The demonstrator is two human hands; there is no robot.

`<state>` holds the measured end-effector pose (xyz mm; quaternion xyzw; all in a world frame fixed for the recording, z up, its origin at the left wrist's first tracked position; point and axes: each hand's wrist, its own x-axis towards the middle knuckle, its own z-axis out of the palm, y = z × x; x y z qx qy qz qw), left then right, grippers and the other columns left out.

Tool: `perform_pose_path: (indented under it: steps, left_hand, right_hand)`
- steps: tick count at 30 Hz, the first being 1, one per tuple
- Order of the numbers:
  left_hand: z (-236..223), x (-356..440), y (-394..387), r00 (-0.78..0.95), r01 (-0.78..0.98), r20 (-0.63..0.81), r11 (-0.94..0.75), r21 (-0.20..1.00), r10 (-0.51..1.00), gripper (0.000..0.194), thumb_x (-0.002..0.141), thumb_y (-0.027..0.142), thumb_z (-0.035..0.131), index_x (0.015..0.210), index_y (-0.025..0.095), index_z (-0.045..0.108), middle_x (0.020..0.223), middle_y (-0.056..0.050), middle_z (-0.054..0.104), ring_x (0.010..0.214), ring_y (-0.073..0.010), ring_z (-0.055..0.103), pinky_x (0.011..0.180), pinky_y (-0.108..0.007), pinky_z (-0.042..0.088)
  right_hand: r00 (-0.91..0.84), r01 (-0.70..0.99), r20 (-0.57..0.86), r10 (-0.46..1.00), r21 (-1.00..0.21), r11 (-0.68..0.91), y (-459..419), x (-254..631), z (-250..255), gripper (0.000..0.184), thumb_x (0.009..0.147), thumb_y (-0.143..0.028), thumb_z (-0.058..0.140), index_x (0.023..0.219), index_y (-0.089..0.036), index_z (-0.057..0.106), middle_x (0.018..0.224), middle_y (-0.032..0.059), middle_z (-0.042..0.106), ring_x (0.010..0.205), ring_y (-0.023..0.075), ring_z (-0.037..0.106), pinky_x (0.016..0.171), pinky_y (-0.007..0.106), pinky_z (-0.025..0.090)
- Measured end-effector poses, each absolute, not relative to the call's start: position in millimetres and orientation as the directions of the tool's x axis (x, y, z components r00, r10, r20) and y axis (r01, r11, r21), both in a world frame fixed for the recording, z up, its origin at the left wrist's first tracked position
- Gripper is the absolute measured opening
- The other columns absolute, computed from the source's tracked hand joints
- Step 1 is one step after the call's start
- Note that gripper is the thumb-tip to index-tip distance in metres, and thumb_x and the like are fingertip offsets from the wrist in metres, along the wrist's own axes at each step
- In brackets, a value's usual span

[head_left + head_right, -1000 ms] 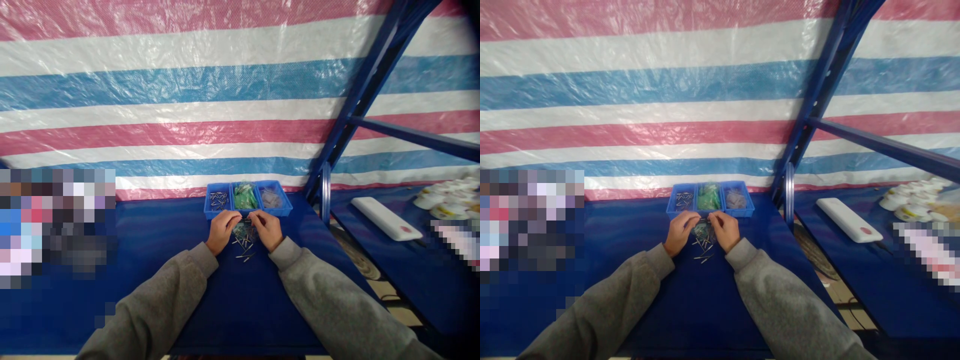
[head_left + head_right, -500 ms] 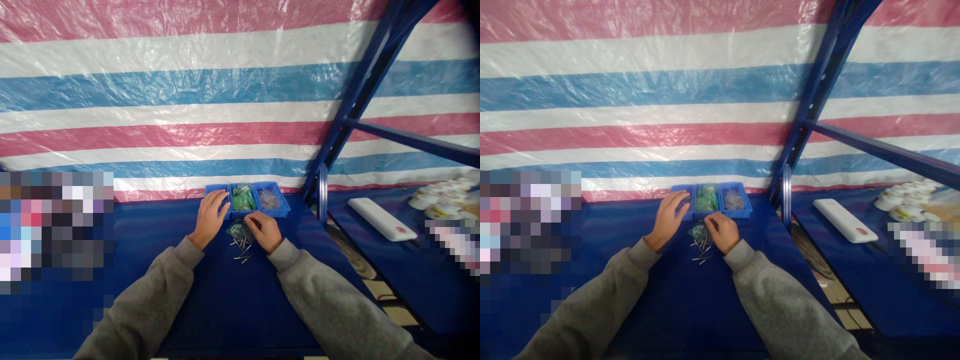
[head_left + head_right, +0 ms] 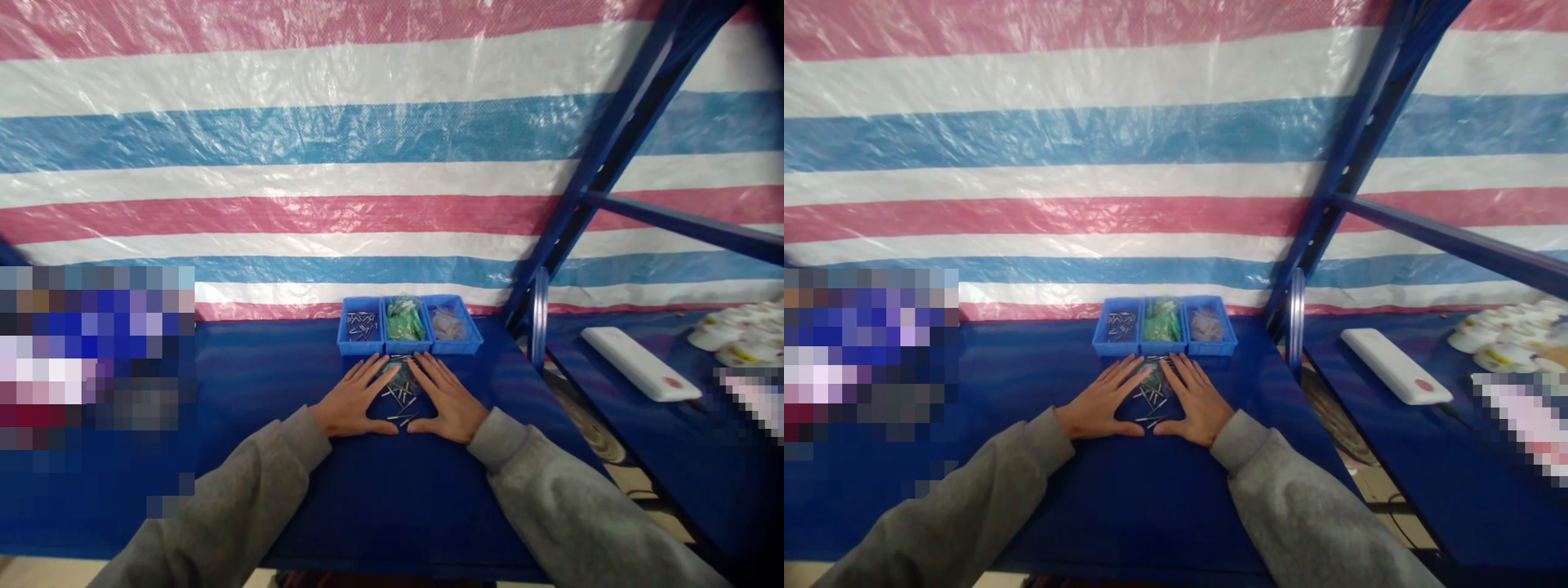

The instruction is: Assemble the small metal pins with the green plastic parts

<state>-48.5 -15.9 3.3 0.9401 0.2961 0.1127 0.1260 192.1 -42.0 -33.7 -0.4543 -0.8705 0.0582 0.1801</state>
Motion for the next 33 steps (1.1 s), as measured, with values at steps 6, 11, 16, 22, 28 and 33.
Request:
perform_pose_path:
  steps: [6, 11, 16, 22, 28, 33]
  left_hand:
    - [0.2, -46.5, -8.2, 0.8, 0.505, 0.171, -0.8, 0.323, 0.575, 0.078, 0.075, 0.06, 0.05, 0.14, 0.025, 0.023, 0.145, -0.01, 0.024, 0.132, -0.0286, 0.023, 0.108, -0.044, 0.021]
    - [-4.4, -46.1, -6.9, 0.786, 0.522, 0.202, -0.803, 0.288, 0.584, 0.064, 0.082, 0.054, 0.045, 0.137, 0.026, 0.029, 0.143, -0.009, 0.03, 0.131, -0.0258, 0.028, 0.107, -0.043, 0.025]
    - [-9.8, -42.6, -2.9, 0.776, 0.552, 0.186, -0.792, 0.261, 0.602, 0.055, 0.087, 0.049, 0.036, 0.134, 0.022, 0.035, 0.141, -0.009, 0.034, 0.131, -0.0216, 0.029, 0.108, -0.038, 0.026]
    - [-11.8, -38.6, -5.5, 0.746, 0.578, 0.202, -0.768, 0.275, 0.634, 0.049, 0.091, 0.042, 0.031, 0.136, 0.022, 0.031, 0.142, -0.007, 0.032, 0.132, -0.0181, 0.027, 0.109, -0.035, 0.028]
    - [-10.9, -38.2, -31.3, 0.642, 0.692, 0.237, -0.684, 0.232, 0.729, 0.06, 0.09, 0.048, 0.032, 0.141, 0.019, 0.017, 0.147, -0.011, 0.018, 0.135, -0.022, 0.015, 0.109, -0.04, 0.025]
    - [-16.7, -34.0, -47.6, 0.644, 0.724, 0.235, -0.679, 0.12, 0.728, 0.065, 0.089, 0.051, 0.029, 0.141, 0.015, 0.014, 0.147, -0.013, 0.016, 0.136, -0.0246, 0.012, 0.109, -0.043, 0.023]
  right_hand:
    - [-0.506, 0.779, 0.277, 0.817, -0.261, 0.57, -41.0, 187.6, -34.8, 0.087, 0.076, -0.065, 0.044, 0.142, -0.016, 0.016, 0.147, 0.0132, 0.014, 0.135, 0.0296, 0.013, 0.108, 0.046, 0.022]
    - [-0.49, 0.787, 0.314, 0.813, -0.242, 0.568, -42.0, 183.1, -37.0, 0.076, 0.083, -0.059, 0.04, 0.141, -0.014, 0.021, 0.146, 0.0123, 0.019, 0.134, 0.0281, 0.016, 0.108, 0.045, 0.023]
    - [-0.462, 0.799, 0.334, 0.822, -0.246, 0.549, -40.6, 175.3, -39.4, 0.068, 0.086, -0.053, 0.038, 0.14, -0.012, 0.026, 0.145, 0.0132, 0.023, 0.134, 0.0273, 0.016, 0.107, 0.045, 0.027]
    - [-0.452, 0.785, 0.371, 0.811, -0.265, 0.559, -43.3, 172.4, -32.8, 0.063, 0.087, -0.048, 0.04, 0.138, -0.013, 0.029, 0.145, 0.0122, 0.024, 0.133, 0.0263, 0.02, 0.106, 0.043, 0.03]
    - [-0.409, 0.829, 0.402, 0.819, -0.212, 0.518, -48.5, 185.5, -31.2, 0.063, 0.086, -0.051, 0.04, 0.137, -0.016, 0.032, 0.143, 0.0126, 0.026, 0.131, 0.0262, 0.026, 0.106, 0.043, 0.03]
    - [-0.364, 0.872, 0.392, 0.845, -0.174, 0.457, -48.3, 186.3, -46.4, 0.069, 0.087, -0.053, 0.036, 0.14, -0.011, 0.025, 0.145, 0.016, 0.023, 0.133, 0.0281, 0.02, 0.104, 0.045, 0.03]
